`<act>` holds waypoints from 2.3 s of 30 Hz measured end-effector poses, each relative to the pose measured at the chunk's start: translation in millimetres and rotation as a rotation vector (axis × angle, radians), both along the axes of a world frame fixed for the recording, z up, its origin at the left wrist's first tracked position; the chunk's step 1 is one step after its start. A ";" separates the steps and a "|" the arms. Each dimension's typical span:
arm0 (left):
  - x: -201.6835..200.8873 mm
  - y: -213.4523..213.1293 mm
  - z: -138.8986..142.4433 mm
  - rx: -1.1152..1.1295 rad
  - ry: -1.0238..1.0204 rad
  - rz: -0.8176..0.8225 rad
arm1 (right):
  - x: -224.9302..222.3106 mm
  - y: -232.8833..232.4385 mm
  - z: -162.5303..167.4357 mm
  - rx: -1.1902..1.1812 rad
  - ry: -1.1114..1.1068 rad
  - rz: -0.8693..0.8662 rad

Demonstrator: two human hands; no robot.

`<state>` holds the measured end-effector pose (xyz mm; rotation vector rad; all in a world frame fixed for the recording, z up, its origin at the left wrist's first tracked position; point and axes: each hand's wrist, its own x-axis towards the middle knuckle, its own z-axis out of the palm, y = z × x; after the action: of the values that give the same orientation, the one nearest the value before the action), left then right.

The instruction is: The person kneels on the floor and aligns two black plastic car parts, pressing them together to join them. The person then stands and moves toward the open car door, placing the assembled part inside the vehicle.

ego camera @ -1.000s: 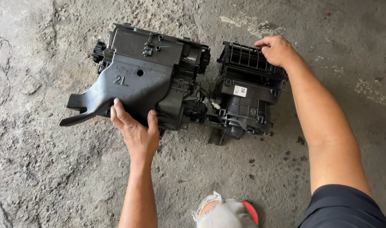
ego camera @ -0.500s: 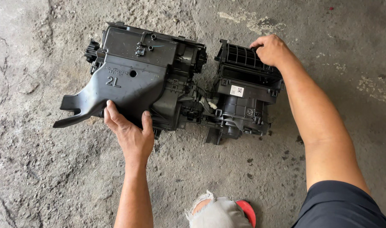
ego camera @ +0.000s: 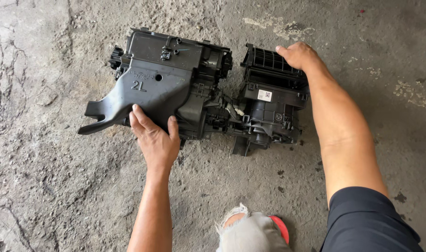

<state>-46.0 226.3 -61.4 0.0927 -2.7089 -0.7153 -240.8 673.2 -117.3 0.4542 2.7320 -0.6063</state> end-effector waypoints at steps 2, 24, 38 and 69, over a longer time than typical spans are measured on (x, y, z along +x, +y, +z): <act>5.9 -7.7 -3.2 -0.044 0.036 0.003 | 5.0 -4.7 9.4 0.029 0.045 0.013; 124.2 -113.8 -95.0 0.200 0.206 0.063 | 162.6 -84.3 104.0 -0.067 0.686 0.158; 197.1 -137.8 -159.7 0.067 0.199 0.189 | 292.2 -145.1 179.1 -0.051 0.800 0.390; 194.2 -145.3 -182.3 0.148 0.188 0.175 | 256.3 -133.0 203.4 -0.453 0.268 0.500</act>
<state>148.2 80.9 -243.7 0.2792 -2.4325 -0.8259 15.5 540.2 86.1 -0.4311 2.6594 -1.1558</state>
